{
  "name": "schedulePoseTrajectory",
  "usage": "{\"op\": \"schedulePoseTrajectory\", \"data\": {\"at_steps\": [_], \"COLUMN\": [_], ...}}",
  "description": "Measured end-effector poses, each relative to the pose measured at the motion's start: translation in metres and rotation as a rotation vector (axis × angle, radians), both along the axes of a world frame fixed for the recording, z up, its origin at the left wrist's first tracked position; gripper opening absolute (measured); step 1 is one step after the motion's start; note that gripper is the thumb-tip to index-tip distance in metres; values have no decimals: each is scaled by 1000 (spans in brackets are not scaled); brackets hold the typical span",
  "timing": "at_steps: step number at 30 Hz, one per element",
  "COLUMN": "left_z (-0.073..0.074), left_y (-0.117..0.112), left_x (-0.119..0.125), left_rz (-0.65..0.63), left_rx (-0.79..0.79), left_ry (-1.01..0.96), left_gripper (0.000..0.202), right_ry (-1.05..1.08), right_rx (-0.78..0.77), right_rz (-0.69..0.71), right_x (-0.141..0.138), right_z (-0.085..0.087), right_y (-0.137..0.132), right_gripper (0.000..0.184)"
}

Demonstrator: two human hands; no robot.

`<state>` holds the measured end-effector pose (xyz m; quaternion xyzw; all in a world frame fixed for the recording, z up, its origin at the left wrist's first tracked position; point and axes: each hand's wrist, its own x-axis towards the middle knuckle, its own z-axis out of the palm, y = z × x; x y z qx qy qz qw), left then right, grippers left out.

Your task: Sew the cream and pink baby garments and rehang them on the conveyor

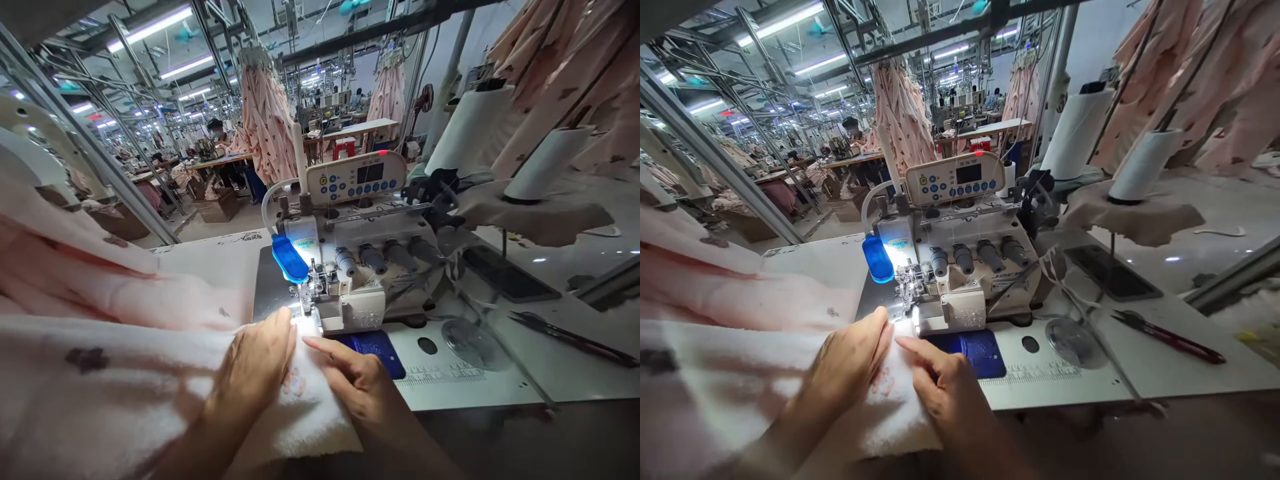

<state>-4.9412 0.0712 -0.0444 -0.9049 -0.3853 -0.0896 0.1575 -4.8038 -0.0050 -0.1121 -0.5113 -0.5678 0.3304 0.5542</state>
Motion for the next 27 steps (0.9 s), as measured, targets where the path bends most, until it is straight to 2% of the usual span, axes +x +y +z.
{"op": "schedulePoseTrajectory", "data": {"at_steps": [5, 8, 10, 11, 13, 15, 17, 19, 21, 22, 24, 26, 27], "left_z": [10, 17, 16, 12, -1, -20, -39, -52, -59, -61, -64, -69, -71], "left_y": [11, 27, 32, 31, 21, 3, -14, -26, -31, -32, -34, -38, -40], "left_x": [17, 26, 25, 22, 13, 2, -6, -10, -12, -14, -17, -21, -22], "left_rz": [24, 15, 12, -21, -185, -410, -506, -537, -547, -536, -489, -456, -453], "left_rx": [12, 44, 74, 116, 229, 323, 325, 258, 120, 36, -83, -110, -93], "left_ry": [40, 37, 14, -23, -149, -303, -419, -559, -692, -733, -749, -732, -728], "left_gripper": [19, 20, 23, 24, 24, 40, 39, 26, 22, 21, 23, 28, 31], "right_ry": [90, 166, 179, 179, 184, 200, 182, 107, 37, 33, 85, 155, 178], "right_rx": [-64, -38, -6, 10, 50, 66, 81, 168, 262, 253, 121, -23, -51], "right_rz": [-53, -75, -100, -119, -161, -155, -173, -295, -393, -359, -165, -19, -9], "right_x": [2, 5, 4, 3, -3, -10, -15, -14, -10, -9, -10, -16, -20], "right_z": [0, 6, 7, 6, -1, -10, -19, -24, -26, -27, -30, -32, -33], "right_y": [10, 21, 25, 25, 19, 8, -1, -3, 3, 6, 10, 4, -2], "right_gripper": [47, 50, 48, 47, 45, 44, 43, 36, 28, 22, 15, 22, 27]}}
